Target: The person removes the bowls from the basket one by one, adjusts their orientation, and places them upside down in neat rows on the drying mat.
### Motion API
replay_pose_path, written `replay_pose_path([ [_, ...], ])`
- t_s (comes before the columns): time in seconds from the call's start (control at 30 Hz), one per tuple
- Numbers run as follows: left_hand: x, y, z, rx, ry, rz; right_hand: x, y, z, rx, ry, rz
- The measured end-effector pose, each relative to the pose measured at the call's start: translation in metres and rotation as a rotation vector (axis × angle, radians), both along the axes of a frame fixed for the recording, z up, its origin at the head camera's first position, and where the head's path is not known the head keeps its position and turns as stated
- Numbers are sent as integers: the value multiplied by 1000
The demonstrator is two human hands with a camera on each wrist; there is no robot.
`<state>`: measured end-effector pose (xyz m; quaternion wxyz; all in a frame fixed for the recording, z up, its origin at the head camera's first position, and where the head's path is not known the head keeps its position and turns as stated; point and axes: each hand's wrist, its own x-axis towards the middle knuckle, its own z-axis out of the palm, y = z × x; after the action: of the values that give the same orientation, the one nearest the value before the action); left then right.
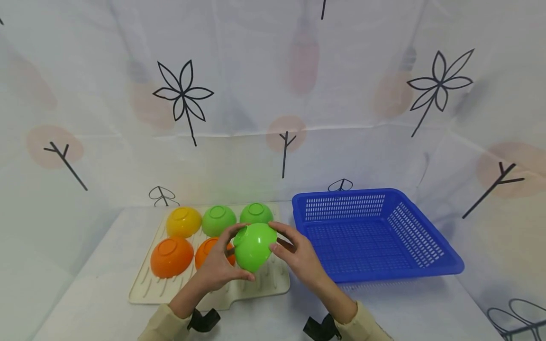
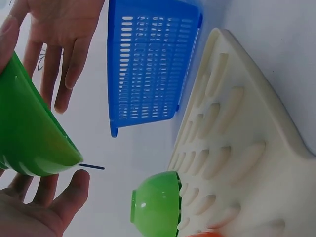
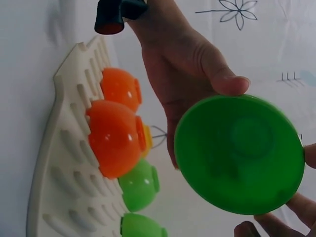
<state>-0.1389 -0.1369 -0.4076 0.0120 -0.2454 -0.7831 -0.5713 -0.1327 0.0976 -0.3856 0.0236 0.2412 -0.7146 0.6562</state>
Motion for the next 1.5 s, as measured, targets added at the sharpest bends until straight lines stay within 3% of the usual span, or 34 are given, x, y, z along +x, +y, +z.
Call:
replay_pose_path([
  [0.3, 0, 2, -1, -67, 43, 52, 6, -4, -5, 85, 102, -116],
  [0.57, -3, 3, -6, -129, 99, 79, 14, -15, -7, 290, 186, -239],
  [0.87, -6, 3, -14, -197, 125, 95, 16, -24, -18, 431, 197, -271],
  [1.17, -11, -1, -16, -276, 142, 63, 12, -24, -33, 408, 143, -260],
  [1.4, -16, -6, -22, -256, 37, 16, 6, -23, -52, 311, 53, -202],
  [1.5, -19, -5, -28, -233, 40, 14, 2, -20, -57, 320, 51, -185],
])
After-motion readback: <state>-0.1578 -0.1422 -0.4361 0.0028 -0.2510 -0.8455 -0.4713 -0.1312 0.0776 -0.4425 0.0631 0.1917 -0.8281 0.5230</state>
